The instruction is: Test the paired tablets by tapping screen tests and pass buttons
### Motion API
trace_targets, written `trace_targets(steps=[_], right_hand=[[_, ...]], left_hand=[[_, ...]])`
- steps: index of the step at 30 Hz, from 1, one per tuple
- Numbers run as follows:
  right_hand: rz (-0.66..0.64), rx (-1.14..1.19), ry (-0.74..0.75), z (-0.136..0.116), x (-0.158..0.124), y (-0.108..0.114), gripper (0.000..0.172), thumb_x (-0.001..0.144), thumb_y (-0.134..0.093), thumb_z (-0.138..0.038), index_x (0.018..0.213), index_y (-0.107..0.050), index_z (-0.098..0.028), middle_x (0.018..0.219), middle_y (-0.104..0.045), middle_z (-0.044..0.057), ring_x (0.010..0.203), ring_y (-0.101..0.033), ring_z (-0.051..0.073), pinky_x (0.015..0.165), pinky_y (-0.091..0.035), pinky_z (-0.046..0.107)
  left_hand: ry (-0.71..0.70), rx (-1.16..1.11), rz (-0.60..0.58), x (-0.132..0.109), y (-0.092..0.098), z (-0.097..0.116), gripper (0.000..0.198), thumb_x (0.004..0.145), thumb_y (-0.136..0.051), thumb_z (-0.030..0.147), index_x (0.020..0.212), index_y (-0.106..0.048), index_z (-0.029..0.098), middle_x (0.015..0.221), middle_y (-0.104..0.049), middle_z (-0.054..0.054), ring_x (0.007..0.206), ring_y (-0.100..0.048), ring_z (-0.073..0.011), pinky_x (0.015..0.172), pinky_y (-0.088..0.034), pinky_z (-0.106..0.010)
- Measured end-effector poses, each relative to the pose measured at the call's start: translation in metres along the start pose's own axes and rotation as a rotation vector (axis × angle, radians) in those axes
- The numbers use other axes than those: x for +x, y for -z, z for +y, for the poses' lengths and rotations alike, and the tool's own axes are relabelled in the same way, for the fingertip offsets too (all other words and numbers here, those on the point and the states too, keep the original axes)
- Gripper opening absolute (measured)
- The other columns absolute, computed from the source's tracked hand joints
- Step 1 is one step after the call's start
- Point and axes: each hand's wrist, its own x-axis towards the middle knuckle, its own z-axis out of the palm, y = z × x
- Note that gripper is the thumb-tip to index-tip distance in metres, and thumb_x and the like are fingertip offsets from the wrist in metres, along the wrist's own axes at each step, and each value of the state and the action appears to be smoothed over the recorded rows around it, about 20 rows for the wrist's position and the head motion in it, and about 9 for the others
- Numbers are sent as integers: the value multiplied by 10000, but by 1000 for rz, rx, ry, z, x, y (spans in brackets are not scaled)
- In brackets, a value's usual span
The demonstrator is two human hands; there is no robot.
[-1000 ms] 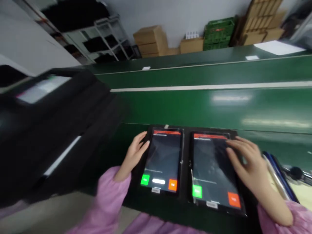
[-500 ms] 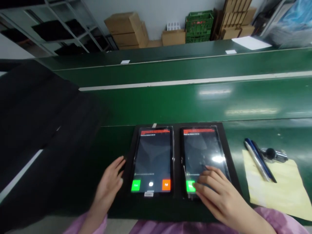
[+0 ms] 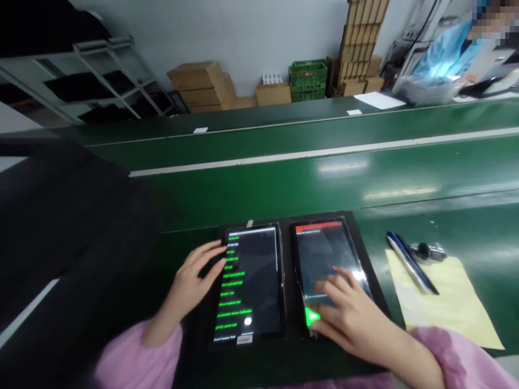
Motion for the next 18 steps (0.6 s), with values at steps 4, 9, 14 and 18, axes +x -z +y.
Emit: trace_targets(steps=[4, 9, 14, 18], right_hand=[[27, -173, -139, 42, 45, -13, 389, 1137, -423, -389, 1202, -777, -242, 1085, -699, 118, 997, -647, 262, 933, -555, 461], [70, -280, -270, 75, 73, -35, 347, 1098, -519, -368, 1243, -781, -195, 1250, -678, 202, 1103, -623, 369, 901, -553, 559], [73, -233, -203, 62, 59, -25, 278, 1088, -567, -335, 1019, -834, -299, 1206, -721, 91, 1048, -645, 272, 909, -560, 444], [102, -249, -226, 61, 60, -23, 289, 1096, -535, -297, 1100, -820, -244, 1184, -726, 125, 1030, -663, 276, 887, -579, 452]], left_hand=[[-66, 125, -76, 37, -19, -2, 355, 958, -598, 565, 1091, -822, 325, 1322, -741, -127, 1258, -656, -395, 1142, -426, -698], [-95, 165, -86, 32, -25, 1, 311, 974, -592, 506, 1019, -839, 323, 1330, -746, -124, 1290, -635, -396, 1146, -371, -745], [-127, 162, -77, 14, -11, -10, 323, 1002, -562, 508, 982, -842, 348, 1233, -785, -95, 1201, -695, -350, 1147, -424, -669], [-120, 182, -39, 22, -12, -15, 332, 997, -559, 516, 1089, -824, 340, 1251, -779, -109, 1186, -705, -362, 1146, -421, -679]])
